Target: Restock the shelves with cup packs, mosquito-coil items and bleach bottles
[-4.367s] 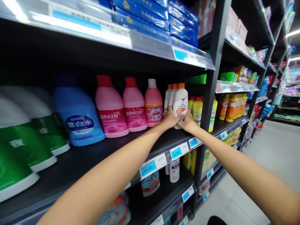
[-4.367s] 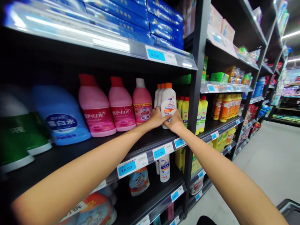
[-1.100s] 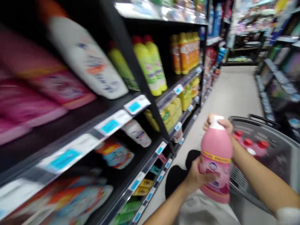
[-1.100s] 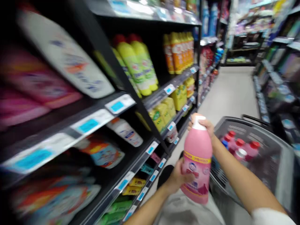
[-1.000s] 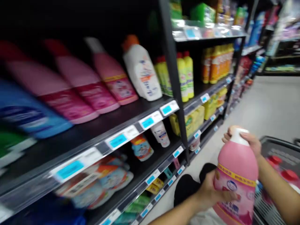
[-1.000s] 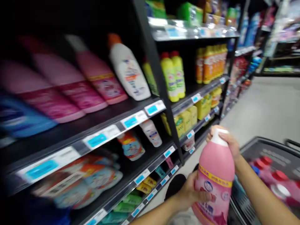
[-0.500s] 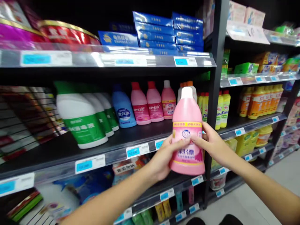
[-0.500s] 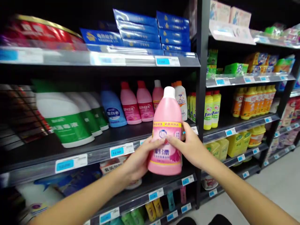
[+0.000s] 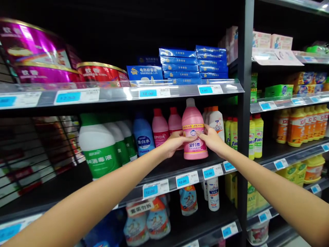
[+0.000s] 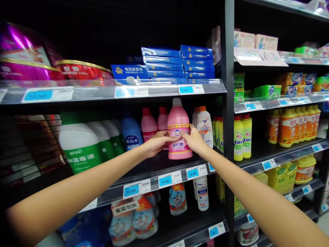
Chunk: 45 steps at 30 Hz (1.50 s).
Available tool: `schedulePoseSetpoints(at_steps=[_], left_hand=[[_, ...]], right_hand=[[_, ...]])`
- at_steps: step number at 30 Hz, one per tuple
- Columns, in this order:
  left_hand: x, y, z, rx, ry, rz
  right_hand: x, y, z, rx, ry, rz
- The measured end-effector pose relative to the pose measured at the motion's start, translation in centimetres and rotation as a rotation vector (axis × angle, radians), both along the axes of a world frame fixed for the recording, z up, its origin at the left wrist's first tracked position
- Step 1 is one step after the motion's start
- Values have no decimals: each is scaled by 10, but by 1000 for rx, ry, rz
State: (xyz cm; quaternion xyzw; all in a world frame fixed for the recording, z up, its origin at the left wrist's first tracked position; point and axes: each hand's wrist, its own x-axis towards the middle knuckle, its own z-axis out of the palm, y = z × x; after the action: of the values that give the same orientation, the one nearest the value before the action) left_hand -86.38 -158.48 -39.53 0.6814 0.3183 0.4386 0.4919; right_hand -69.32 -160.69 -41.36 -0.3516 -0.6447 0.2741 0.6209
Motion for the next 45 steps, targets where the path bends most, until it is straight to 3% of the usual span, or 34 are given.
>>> schedulePoseSetpoints(at_steps=[8,12,17,23,31,36,45], left_hand=[[12,49,-13,172,-31,-9],[20,66,-21,245,-27,48],[31,86,-30,486,116,182],[33,96,-34,595,204,123],[35,98,-36,601,280,288],[34,105,-38,609,227,222],[37,111,-46,627,219,234]], right_hand=[[10,44,-14,61,-284,-302],[4,35,-12,63,-554,-513],[-7,9,-14,49,-952,-707],[-13,8,-23,-3,-1077,-746],[-20,13,-28,-93,-1075,-771],[-22,20,-35,-93,-1091,-804],[-20,27,-43,-92,-1018,-831]])
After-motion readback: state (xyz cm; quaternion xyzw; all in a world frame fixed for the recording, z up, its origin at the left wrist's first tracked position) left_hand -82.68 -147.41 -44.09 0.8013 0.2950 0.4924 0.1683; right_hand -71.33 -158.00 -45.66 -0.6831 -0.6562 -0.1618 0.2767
